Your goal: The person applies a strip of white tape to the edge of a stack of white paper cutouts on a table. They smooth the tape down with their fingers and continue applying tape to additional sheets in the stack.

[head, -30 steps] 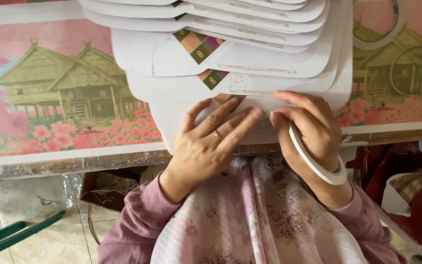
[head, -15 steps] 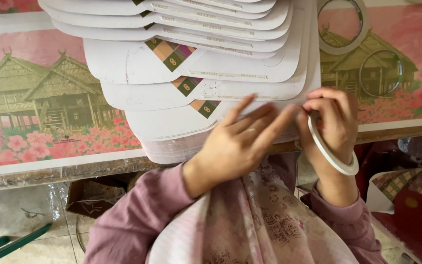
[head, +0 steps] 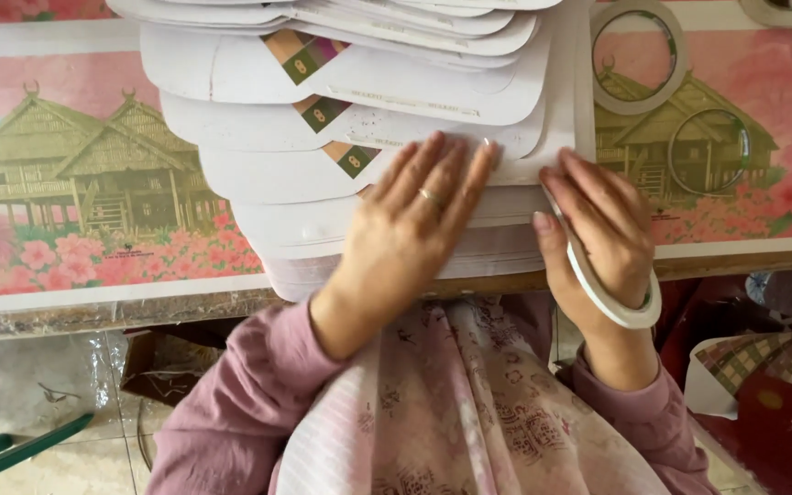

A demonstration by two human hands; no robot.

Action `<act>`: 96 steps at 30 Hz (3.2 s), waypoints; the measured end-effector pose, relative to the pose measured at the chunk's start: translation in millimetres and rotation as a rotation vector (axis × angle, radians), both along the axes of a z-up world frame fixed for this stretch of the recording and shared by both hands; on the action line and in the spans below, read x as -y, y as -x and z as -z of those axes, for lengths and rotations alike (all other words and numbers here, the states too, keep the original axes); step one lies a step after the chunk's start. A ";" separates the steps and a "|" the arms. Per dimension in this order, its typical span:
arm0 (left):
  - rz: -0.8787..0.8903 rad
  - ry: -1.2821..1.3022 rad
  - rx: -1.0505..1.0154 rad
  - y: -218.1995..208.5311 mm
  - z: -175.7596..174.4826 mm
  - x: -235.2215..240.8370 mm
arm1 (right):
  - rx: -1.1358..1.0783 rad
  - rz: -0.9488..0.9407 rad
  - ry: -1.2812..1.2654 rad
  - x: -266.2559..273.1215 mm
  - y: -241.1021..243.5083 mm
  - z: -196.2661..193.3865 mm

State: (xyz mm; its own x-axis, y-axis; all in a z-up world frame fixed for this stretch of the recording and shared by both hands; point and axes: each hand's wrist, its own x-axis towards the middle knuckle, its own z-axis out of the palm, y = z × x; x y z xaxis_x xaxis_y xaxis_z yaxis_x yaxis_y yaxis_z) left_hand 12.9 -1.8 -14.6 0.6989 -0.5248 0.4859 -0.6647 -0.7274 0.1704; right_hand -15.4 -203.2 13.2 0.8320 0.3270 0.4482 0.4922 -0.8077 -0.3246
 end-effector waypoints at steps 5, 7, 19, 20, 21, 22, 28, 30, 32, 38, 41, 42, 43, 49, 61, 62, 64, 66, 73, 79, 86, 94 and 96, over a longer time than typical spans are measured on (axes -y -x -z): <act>-0.076 -0.167 -0.142 23.7 -10.5 22.6 | 0.158 0.192 -0.041 -8.6 7.5 3.8; -0.093 -0.281 -0.068 14.5 -1.8 27.5 | 0.200 0.130 -0.076 -13.7 15.6 13.8; 0.082 0.314 -0.120 26.1 -21.2 -73.0 | -0.144 -0.001 -0.249 -67.3 -1.9 -20.5; 0.148 0.294 -0.110 28.4 -16.0 -79.0 | -0.159 -0.008 -0.258 -73.8 -3.2 -21.5; 0.149 0.290 -0.111 27.9 -14.7 -78.6 | -0.160 -0.007 -0.263 -76.2 -5.3 -20.8; 0.129 0.127 -0.098 27.7 -13.1 -77.0 | -0.159 -0.011 -0.230 -77.6 -6.1 -20.5; 0.051 0.118 0.009 22.8 -12.7 -64.2 | -0.077 0.027 -0.411 -62.3 3.6 -19.0; 0.030 0.175 0.033 24.1 -12.2 -64.1 | -0.094 0.057 -0.420 -65.4 4.1 -20.9; 0.101 0.293 0.034 24.4 -8.0 -65.7 | -0.213 -0.017 -0.421 -68.5 -0.2 -12.9; 0.113 0.155 -0.003 26.7 -11.5 -71.0 | -0.217 0.006 -0.355 -87.2 -4.8 -22.8; 0.056 0.081 -0.086 24.7 -15.2 -66.3 | -0.042 -0.013 -0.180 -73.1 -2.9 -14.4; 0.065 0.084 -0.088 24.6 -15.2 -64.9 | -0.043 -0.004 -0.178 -58.1 1.2 -5.7; 0.051 0.086 -0.065 24.5 -15.7 -63.7 | 0.018 0.066 -0.139 -43.3 5.6 2.6; 0.019 0.111 -0.044 24.0 -20.4 -58.2 | 0.046 0.183 -0.126 -2.1 9.9 10.5; 0.246 0.124 0.036 3.6 -21.0 24.9 | 0.097 0.159 -0.114 1.9 -3.2 -3.6; 0.214 0.122 0.070 2.1 -27.2 22.3 | 0.169 0.223 -0.207 1.8 -3.0 -3.8; 0.206 0.125 0.025 -8.9 -16.1 6.3 | 0.170 0.218 -0.215 7.1 -3.3 8.3; 0.194 0.122 -0.029 -19.1 -18.6 -7.1 | 0.160 0.210 -0.229 4.8 -8.4 11.1; -0.039 -0.126 -0.048 1.7 -10.4 9.8 | 0.090 0.121 -0.049 3.7 -8.1 11.3; -0.126 -0.466 0.008 6.2 2.0 22.9 | 0.256 -0.004 -0.180 -14.8 14.6 19.7; 0.019 0.245 -0.148 17.8 -41.0 -55.8 | -0.177 0.022 -0.308 -51.4 3.4 -22.6; 0.096 0.019 -0.167 26.0 -18.3 -72.9 | -0.105 -0.023 -0.176 -68.8 -7.2 -18.4; 0.090 0.041 -0.141 24.1 -20.9 -70.0 | -0.044 -0.032 -0.121 -52.2 -1.4 -14.5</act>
State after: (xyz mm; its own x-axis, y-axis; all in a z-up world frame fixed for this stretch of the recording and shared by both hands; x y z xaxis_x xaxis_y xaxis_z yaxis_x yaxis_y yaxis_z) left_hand -11.1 68.2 6.2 0.7125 -0.5702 0.4088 -0.6944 -0.6565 0.2946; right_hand -14.1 -151.0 27.7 0.8418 0.2996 0.4490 0.5003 -0.7455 -0.4404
